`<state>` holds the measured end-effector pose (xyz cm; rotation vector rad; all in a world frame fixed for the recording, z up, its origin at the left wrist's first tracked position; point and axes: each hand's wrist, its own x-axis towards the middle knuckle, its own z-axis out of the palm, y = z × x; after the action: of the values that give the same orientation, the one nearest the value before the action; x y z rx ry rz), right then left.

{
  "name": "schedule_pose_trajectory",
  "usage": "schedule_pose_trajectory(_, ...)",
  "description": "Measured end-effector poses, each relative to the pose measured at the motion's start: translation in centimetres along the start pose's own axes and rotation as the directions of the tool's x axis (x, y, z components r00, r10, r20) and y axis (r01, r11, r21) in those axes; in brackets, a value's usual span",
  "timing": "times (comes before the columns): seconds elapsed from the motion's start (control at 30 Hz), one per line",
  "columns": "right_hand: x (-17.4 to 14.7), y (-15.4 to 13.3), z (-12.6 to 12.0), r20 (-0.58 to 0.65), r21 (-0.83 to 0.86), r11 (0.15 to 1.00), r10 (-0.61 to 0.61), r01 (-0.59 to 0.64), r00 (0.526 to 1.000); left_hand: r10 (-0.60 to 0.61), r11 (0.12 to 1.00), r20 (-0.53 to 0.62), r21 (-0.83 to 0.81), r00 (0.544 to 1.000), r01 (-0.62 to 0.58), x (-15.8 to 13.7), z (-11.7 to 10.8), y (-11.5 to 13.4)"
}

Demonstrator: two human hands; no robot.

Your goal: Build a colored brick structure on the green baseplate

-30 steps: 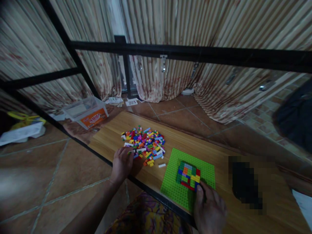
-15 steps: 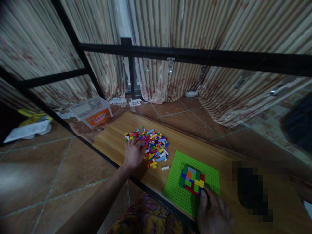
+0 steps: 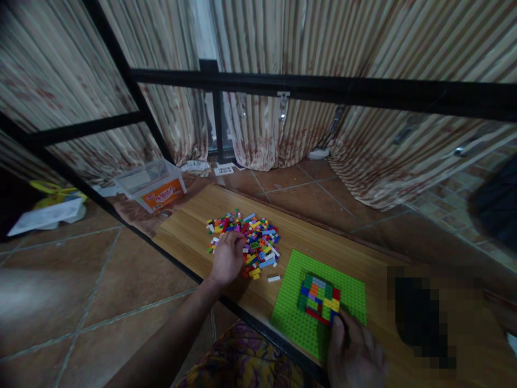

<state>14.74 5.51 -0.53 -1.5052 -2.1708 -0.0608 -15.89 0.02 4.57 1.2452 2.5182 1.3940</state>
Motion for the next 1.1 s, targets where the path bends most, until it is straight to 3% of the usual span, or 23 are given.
schedule_pose_trajectory(0.07,0.0,-0.1,0.0,-0.006,0.001,1.000,0.007,-0.007,1.000,-0.114,0.968,0.025,-0.223,0.993,0.117,0.1,-0.2,0.3)
schedule_pose_trajectory(0.1,0.0,-0.2,-0.1,-0.005,0.005,1.000,0.010,-0.010,1.000,-0.197,0.910,0.060,-0.362,0.979,0.205,0.1,-0.4,0.5)
schedule_pose_trajectory(0.13,0.0,-0.2,-0.1,-0.003,0.011,1.000,0.012,-0.012,1.000,-0.286,0.806,0.121,-0.506,0.951,0.307,0.1,-0.5,0.7)
schedule_pose_trajectory(0.2,0.0,-0.3,-0.1,-0.001,0.028,1.000,0.008,-0.008,1.000,-0.414,0.463,0.318,-0.733,0.853,0.498,0.0,-1.0,1.1)
schedule_pose_trajectory(0.27,0.0,-0.3,-0.1,-0.008,0.036,0.999,0.010,-0.009,1.000,-0.417,0.155,0.497,-0.786,0.761,0.599,-0.1,-1.5,1.5)
schedule_pose_trajectory(0.33,0.0,-0.4,-0.2,-0.015,0.037,0.999,0.015,-0.015,1.000,-0.386,0.021,0.584,-0.768,0.714,0.640,-0.3,-1.9,1.8)
schedule_pose_trajectory(0.5,0.1,-0.8,-0.5,-0.001,0.057,0.998,0.005,-0.005,1.000,-0.423,-0.079,0.628,-0.743,0.653,0.664,-1.0,-2.3,2.5)
schedule_pose_trajectory(0.7,0.1,-0.3,-0.5,0.033,0.098,0.994,0.038,-0.041,0.999,-0.422,-0.013,0.663,-0.687,0.619,0.727,-2.8,-2.7,3.3)
schedule_pose_trajectory(0.87,0.8,-0.2,-2.1,0.091,0.325,0.920,0.197,-0.217,0.976,-0.392,-0.002,0.698,-0.653,0.600,0.758,-4.2,-3.2,3.3)
schedule_pose_trajectory(0.93,1.0,-1.5,-3.4,0.056,0.377,0.901,0.211,-0.217,0.976,-0.360,0.019,0.715,-0.637,0.600,0.771,-4.9,-3.4,3.3)
schedule_pose_trajectory(1.0,1.0,-3.8,-4.6,0.063,0.448,0.882,0.131,-0.145,0.989,-0.302,0.048,0.753,-0.600,0.584,0.799,-5.8,-3.5,3.6)
schedule_pose_trajectory(1.1,0.3,-7.9,-6.0,0.219,0.614,0.788,-0.108,-0.050,0.970,-0.195,0.064,0.837,-0.510,0.512,0.858,-7.8,-3.4,4.4)
